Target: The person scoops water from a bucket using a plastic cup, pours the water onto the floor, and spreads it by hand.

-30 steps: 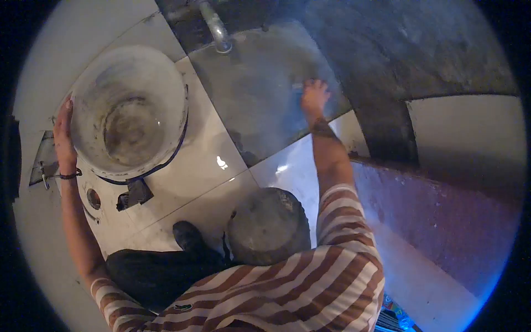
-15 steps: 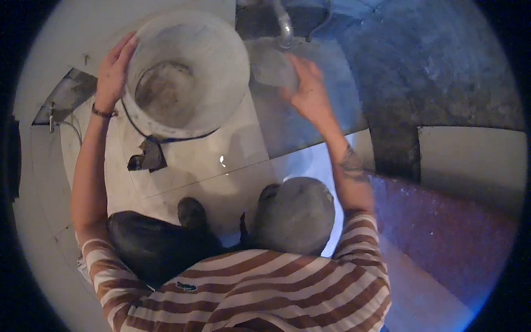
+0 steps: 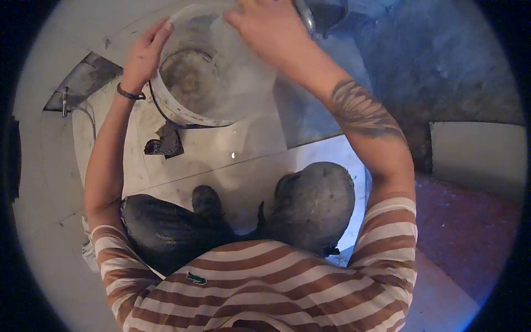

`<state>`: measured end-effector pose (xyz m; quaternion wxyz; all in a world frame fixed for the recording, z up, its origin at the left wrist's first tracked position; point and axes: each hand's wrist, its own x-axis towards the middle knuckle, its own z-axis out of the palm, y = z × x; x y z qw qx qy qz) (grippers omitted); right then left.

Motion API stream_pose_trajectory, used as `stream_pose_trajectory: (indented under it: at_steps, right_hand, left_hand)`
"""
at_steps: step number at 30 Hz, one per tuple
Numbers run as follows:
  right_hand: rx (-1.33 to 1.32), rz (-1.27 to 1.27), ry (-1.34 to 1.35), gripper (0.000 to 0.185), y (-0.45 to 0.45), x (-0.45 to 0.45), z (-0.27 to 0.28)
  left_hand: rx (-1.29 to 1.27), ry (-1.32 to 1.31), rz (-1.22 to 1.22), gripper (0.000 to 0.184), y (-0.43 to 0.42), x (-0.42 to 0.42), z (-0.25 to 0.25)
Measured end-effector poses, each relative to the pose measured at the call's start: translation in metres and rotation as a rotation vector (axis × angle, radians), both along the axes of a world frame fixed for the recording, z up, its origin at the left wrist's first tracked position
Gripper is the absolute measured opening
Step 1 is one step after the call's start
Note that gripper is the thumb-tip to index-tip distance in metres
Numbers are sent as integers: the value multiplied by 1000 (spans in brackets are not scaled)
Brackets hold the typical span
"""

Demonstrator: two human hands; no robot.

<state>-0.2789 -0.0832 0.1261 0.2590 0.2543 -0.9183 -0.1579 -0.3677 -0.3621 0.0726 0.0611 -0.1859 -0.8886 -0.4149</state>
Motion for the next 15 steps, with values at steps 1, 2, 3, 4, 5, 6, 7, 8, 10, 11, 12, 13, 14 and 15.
stream_pose_trajectory:
  at_steps: [1,2,3,4,5,6,7,8,10,11,12,13,14,15]
  right_hand:
    - [-50,17,107,38,13,2,-2]
    - [-56,3,101,38,27,6,-7]
    - [-193,-87,22,51,46,13,-15]
    - [-325,-177,-56,67,68,21,-25]
    - [-416,-212,-79,72,100,28,-45]
    - [-506,-243,-103,77,138,34,-72]
    - [-565,-374,-180,78,172,44,-103]
    - [-624,-502,-256,79,206,55,-137]
    - [-666,-777,-412,79,275,80,-213]
    - [-609,-875,-459,75,300,93,-239]
    - [-551,-968,-504,72,316,106,-260]
    - [-471,-1089,-477,66,327,117,-279]
    - [-388,-1209,-448,60,333,125,-297]
    - [-387,-1202,-449,60,333,127,-314]
  left_hand:
    - [0,12,4,66,-3,-6,-3]
    - [3,23,6,66,-5,-13,-7]
    - [2,14,-10,66,-7,-19,-9]
    - [-15,13,1,65,-11,-23,-9]
    - [-28,12,17,64,-14,-27,-9]
    - [-20,2,9,64,-16,-31,-9]
    - [29,-30,2,64,-20,-34,-9]
    - [76,-59,-1,63,-21,-36,-8]
    - [87,-72,35,63,-18,-31,-3]
    - [93,-78,76,62,-19,-33,-3]
    - [161,-86,23,62,-27,-42,-11]
    - [160,-85,29,62,-25,-42,-10]
    - [157,-111,47,61,-23,-38,-5]
    - [155,-135,65,61,-20,-36,-1]
